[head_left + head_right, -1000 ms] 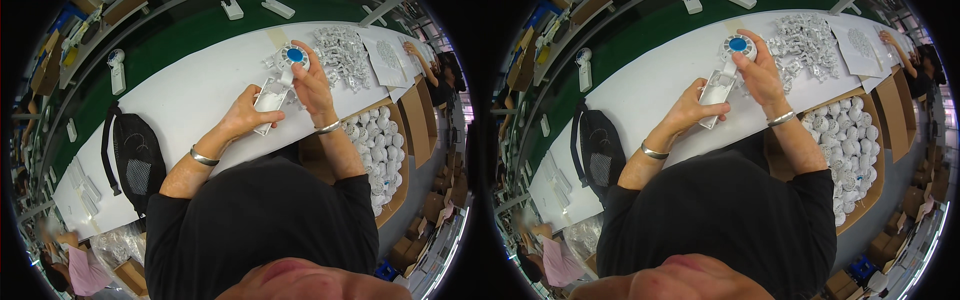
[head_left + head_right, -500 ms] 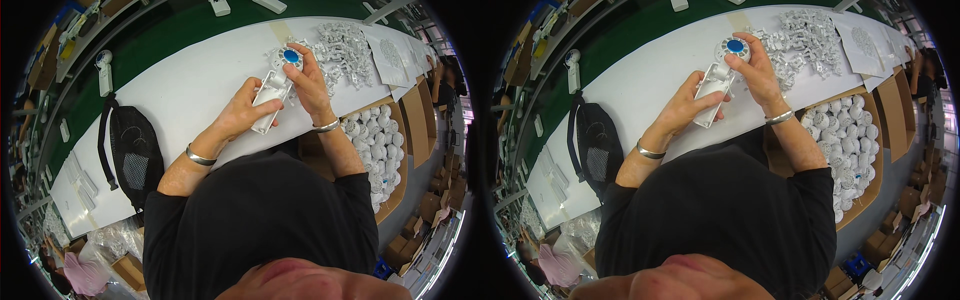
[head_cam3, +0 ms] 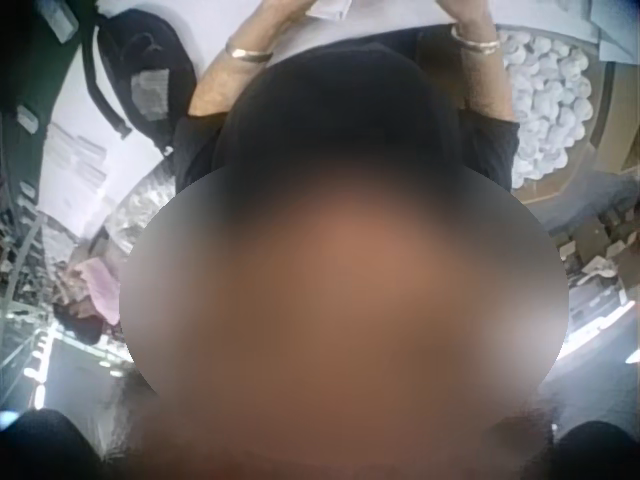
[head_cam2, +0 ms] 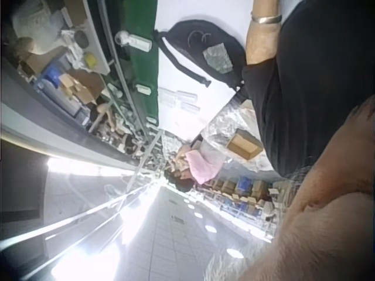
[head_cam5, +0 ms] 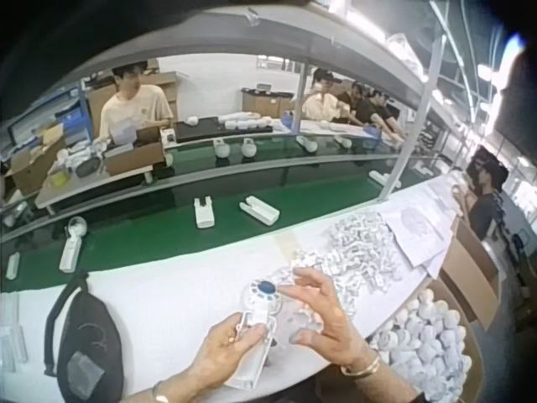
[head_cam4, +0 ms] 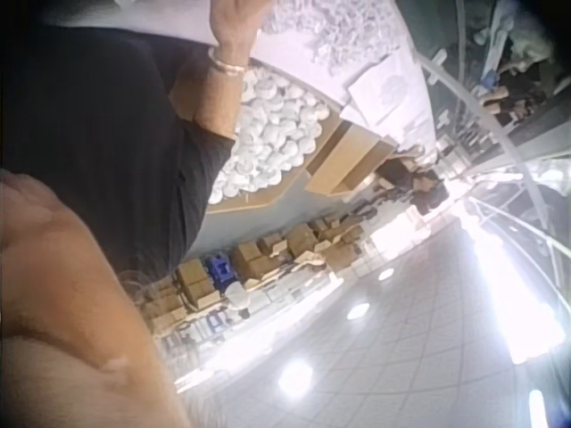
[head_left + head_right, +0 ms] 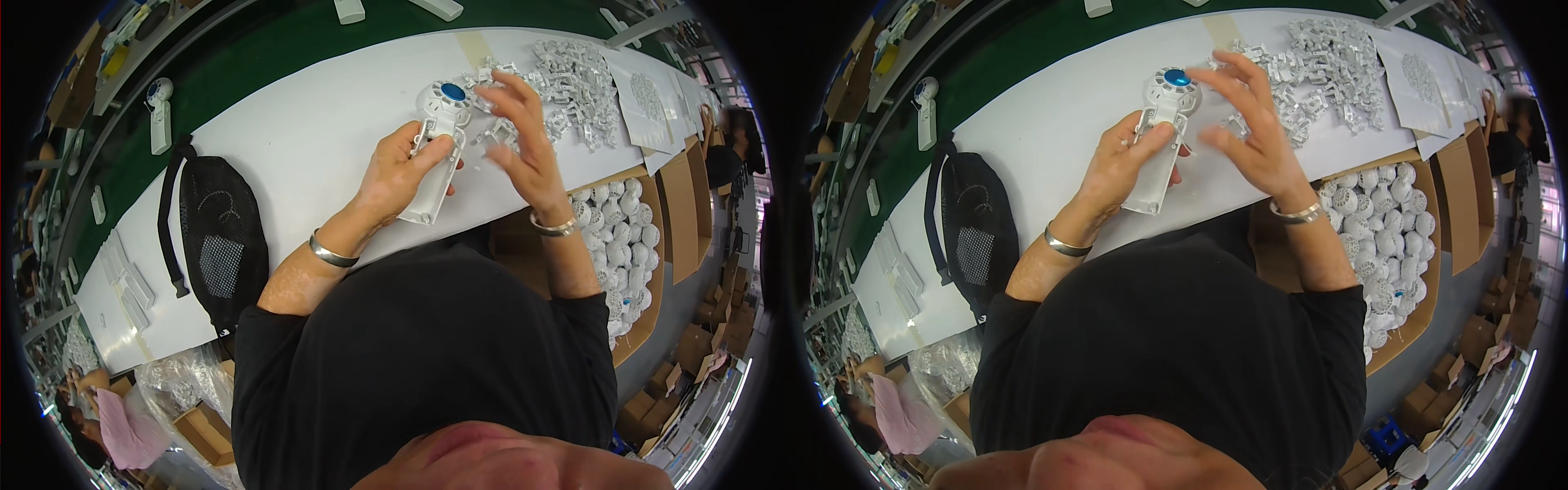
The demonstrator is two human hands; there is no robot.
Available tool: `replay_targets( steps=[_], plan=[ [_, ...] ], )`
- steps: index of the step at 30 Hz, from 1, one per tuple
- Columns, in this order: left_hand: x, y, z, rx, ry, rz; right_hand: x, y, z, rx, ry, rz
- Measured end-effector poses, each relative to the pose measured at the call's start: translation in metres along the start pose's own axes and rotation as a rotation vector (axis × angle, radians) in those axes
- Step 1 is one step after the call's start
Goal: Assembling small handheld electronic devices by snapping plastic components together on a production line.
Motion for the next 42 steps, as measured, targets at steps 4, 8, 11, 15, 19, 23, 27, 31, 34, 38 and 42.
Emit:
replay_targets(
  steps=[4,8,11,15,19,23,27,31,34,38,42],
  plan=[
    [0.002,0.003,-0.001,0.004,-0.018,-0.051,-0.017,-0.001,-0.003,-0.256,0.146,0.088],
    [0.004,0.006,0.0,0.006,0.005,-0.047,-0.022,-0.007,-0.006,-0.215,0.198,-0.002],
    [0.004,0.01,0.005,0.026,0.031,-0.002,-0.016,-0.014,-0.006,-0.058,0.044,-0.232],
    [0.007,0.012,0.007,0.102,-0.011,-0.028,0.007,-0.018,-0.009,-0.025,-0.071,-0.106],
    [0.004,0.04,0.025,0.253,-0.018,-0.165,0.03,0.011,-0.031,-0.33,-0.071,0.087],
    [0.002,0.04,0.014,0.297,0.048,-0.229,0.025,0.003,-0.03,-0.418,0.125,0.146],
    [-0.012,0.018,0.001,0.105,0.012,0.022,0.021,-0.021,-0.021,-0.163,-0.096,-0.066],
    [-0.014,0.017,0.01,-0.066,-0.162,0.054,-0.012,-0.042,0.018,-0.445,-0.122,-0.309],
    [-0.009,0.014,0.009,-0.137,-0.155,0.045,-0.036,-0.062,0.012,-0.719,-0.028,-0.34],
    [-0.002,0.013,0.009,-0.2,-0.175,0.021,-0.038,-0.071,0.001,-0.965,0.033,-0.293],
    [0.002,0.019,0.01,-0.178,-0.239,-0.01,-0.03,-0.064,-0.017,-0.857,-0.081,-0.06]
  ],
)
Point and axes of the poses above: each hand's wrist, its own x-axis towards the middle knuckle, its own z-axis out of the back of the hand, y = z × x, the point moved 1 cm from there along x, towards the middle knuckle, and after that the axes turned 10 degrees about y, right-handed, at the moved point
